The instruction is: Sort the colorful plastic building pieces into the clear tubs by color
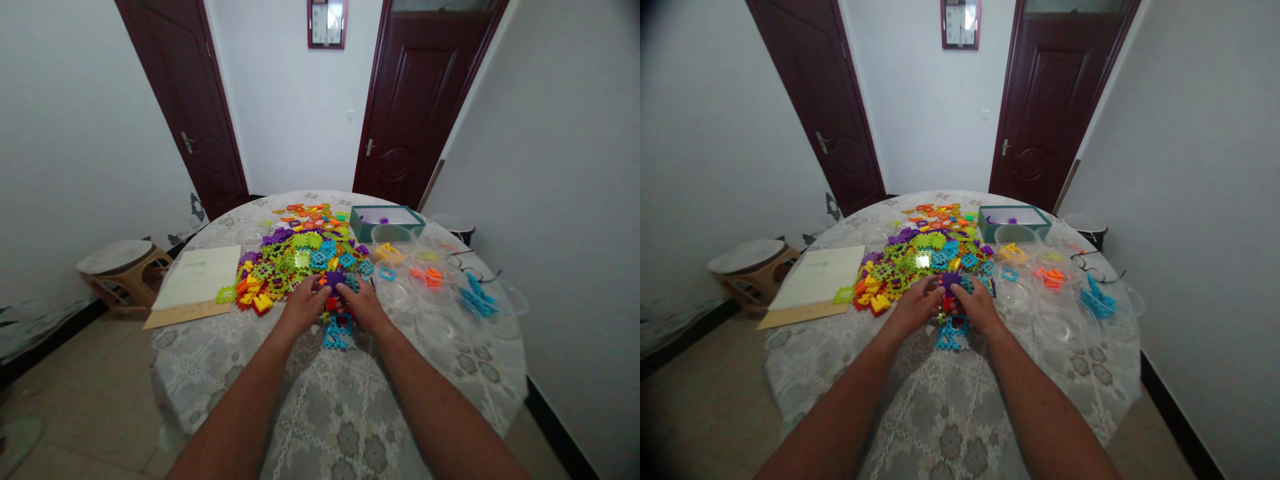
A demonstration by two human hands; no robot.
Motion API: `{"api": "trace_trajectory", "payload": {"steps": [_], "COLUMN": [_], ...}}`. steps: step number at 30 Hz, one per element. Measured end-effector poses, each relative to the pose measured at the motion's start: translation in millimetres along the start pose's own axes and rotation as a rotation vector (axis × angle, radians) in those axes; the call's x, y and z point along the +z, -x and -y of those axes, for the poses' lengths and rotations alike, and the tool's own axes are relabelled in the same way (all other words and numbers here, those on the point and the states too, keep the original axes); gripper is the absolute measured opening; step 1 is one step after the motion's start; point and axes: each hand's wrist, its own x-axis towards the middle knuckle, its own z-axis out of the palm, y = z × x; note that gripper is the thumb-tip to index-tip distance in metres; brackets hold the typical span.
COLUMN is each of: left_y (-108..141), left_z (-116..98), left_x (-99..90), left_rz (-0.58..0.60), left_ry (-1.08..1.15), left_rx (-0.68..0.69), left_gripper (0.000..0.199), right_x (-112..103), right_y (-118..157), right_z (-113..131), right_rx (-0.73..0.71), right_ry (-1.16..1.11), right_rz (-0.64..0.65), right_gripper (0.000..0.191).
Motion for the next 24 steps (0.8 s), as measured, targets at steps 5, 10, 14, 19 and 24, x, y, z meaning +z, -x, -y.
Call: {"api": "trace_trajectory", "payload": {"steps": [5, 10, 14, 19, 24], "left_y": [-2, 1, -1, -3, -1], "left_z": [-1, 13, 16, 15, 12], "left_x": [6.2, 8.0, 5.8, 4.3, 6.2], "left_rz": [0.045, 0.069, 0.015, -0.026, -0.032], "left_ry": [0.254, 0.564, 0.712, 0.731, 0.701], "left_rx": [-0.110, -0.250, -0.261, -0.254, -0.249], "left_gripper": [0.031, 0.037, 0.038, 0.039, 0.037], "right_x": [5, 7, 8, 9, 11], "right_y": [1, -5, -9, -5, -3], "right_z": [-8, -21, -20, -11, -8], "right_rx": [0.046, 0.094, 0.099, 0.093, 0.072], "right_ry": [0.036, -0.175, -0.310, -0.333, -0.317], "right_rz": [0.053, 0.140, 0.096, 0.054, 0.053], "right_gripper": [0.043, 0.040, 0.039, 0.040, 0.040]}}
